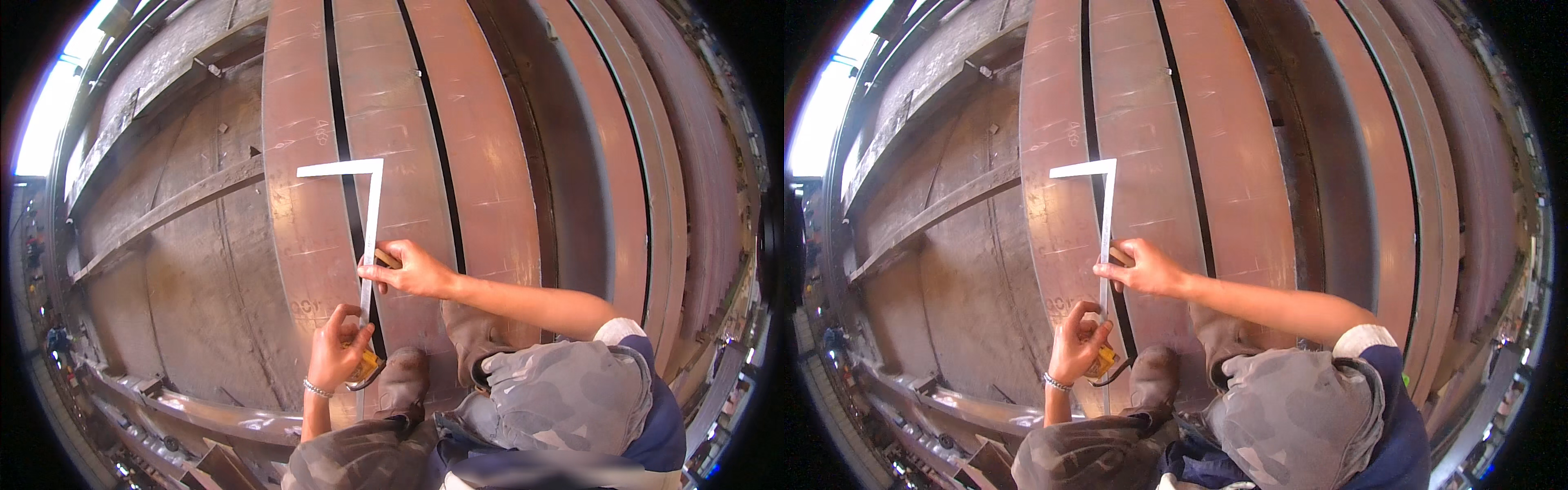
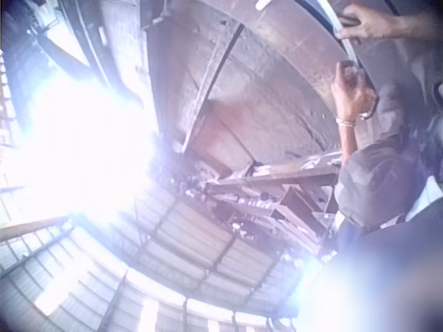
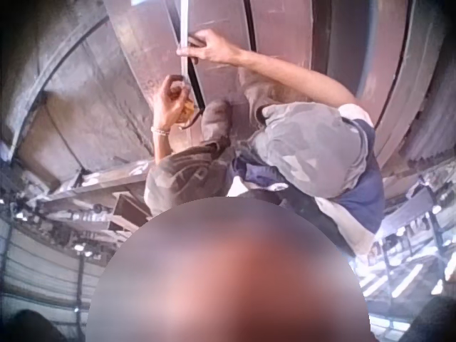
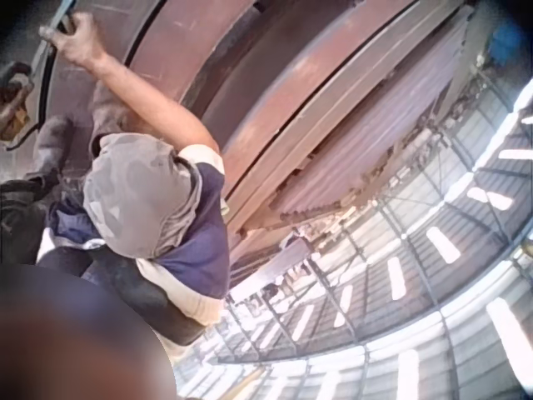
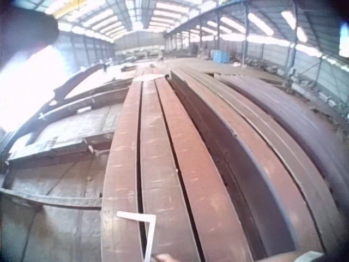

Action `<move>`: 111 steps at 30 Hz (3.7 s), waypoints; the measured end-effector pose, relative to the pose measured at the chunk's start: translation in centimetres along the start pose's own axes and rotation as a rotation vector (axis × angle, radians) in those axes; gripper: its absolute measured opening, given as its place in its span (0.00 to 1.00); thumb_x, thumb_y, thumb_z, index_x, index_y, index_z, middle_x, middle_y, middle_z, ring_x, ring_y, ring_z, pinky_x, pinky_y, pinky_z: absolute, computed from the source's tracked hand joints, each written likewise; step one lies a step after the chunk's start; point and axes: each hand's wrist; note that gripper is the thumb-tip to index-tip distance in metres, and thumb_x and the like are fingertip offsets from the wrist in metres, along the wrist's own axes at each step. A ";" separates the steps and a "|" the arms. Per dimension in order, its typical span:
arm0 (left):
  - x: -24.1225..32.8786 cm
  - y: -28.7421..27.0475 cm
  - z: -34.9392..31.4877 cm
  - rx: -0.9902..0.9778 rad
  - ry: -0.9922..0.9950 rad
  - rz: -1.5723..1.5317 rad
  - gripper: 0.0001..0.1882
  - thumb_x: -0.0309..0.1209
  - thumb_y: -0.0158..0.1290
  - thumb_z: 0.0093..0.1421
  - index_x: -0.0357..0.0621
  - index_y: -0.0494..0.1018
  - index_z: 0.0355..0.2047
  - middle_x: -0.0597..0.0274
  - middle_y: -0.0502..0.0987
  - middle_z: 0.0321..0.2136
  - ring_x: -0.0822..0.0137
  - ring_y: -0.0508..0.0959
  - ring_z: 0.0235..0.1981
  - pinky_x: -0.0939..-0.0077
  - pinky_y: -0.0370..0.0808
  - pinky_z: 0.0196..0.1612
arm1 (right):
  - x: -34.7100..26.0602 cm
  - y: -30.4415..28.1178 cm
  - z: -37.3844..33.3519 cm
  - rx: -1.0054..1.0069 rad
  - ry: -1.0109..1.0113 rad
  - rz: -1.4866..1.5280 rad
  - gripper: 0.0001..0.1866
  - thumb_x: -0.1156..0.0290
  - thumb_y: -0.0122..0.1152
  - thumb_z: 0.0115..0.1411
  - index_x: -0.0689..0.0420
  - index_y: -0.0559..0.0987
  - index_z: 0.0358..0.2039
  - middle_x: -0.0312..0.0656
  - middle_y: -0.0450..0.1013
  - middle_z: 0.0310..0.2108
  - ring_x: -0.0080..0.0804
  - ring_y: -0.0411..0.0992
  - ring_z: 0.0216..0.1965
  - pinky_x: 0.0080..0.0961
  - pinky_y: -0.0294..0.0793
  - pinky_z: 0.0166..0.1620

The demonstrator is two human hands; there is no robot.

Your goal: The person measures and marks large curved metal sheets using a tape measure, a square, and a white marker. They repeatedly measure distances, mark points, and draw lines to prepare the sheets for cutting or assembly.

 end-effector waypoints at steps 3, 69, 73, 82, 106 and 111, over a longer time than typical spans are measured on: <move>1.2 -0.7 0.9 -0.051 0.045 0.123 0.14 0.27 0.60 0.63 0.36 0.72 0.47 0.58 0.79 0.18 0.75 0.80 0.23 0.76 0.74 0.27 | -0.6 -0.3 -0.3 0.002 -0.001 -0.008 0.09 0.63 0.61 0.70 0.56 0.78 0.41 0.28 0.71 0.27 0.15 0.69 0.27 0.19 0.69 0.33; -6.6 -13.3 21.8 0.101 -0.077 -0.760 0.21 0.38 0.57 0.67 0.37 0.75 0.54 0.62 0.77 0.47 0.68 0.78 0.47 0.73 0.79 0.46 | 14.8 -7.8 -25.1 1.281 0.668 -0.780 0.18 0.55 0.63 0.64 0.60 0.81 0.38 0.62 0.77 0.32 0.64 0.76 0.40 0.48 0.76 0.39; -6.3 -13.0 22.0 0.018 -0.114 -0.896 0.24 0.35 0.56 0.66 0.33 0.71 0.57 0.58 0.76 0.48 0.65 0.78 0.50 0.69 0.79 0.50 | 12.9 -8.0 -24.1 1.108 0.766 -0.891 0.18 0.55 0.62 0.64 0.60 0.80 0.37 0.62 0.77 0.32 0.66 0.74 0.39 0.52 0.74 0.41; -4.3 -11.0 21.2 -0.154 -0.012 -0.648 0.26 0.31 0.66 0.57 0.30 0.73 0.53 0.57 0.80 0.40 0.66 0.82 0.41 0.73 0.79 0.46 | 8.8 -9.9 -23.8 0.952 0.798 -0.992 0.23 0.51 0.65 0.62 0.62 0.79 0.34 0.62 0.77 0.31 0.66 0.75 0.39 0.52 0.74 0.40; 0.6 -1.5 12.0 -0.231 0.466 0.245 0.24 0.27 0.62 0.57 0.40 0.62 0.49 0.41 0.80 0.39 0.38 0.81 0.41 0.49 0.79 0.39 | -0.2 -3.9 1.6 0.019 0.269 -0.044 0.18 0.55 0.67 0.65 0.55 0.75 0.28 0.27 0.65 0.21 0.14 0.62 0.21 0.21 0.58 0.22; -0.5 -2.6 11.8 -0.232 0.530 0.378 0.23 0.28 0.59 0.59 0.47 0.67 0.54 0.47 0.79 0.38 0.42 0.82 0.37 0.52 0.80 0.38 | 0.9 -6.8 0.9 0.059 0.421 0.293 0.13 0.61 0.68 0.64 0.55 0.76 0.38 0.28 0.67 0.24 0.09 0.57 0.18 0.12 0.50 0.19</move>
Point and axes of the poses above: each hand's wrist, its own z-axis towards the middle knuckle, its own y-axis out of the palm, x = y × z
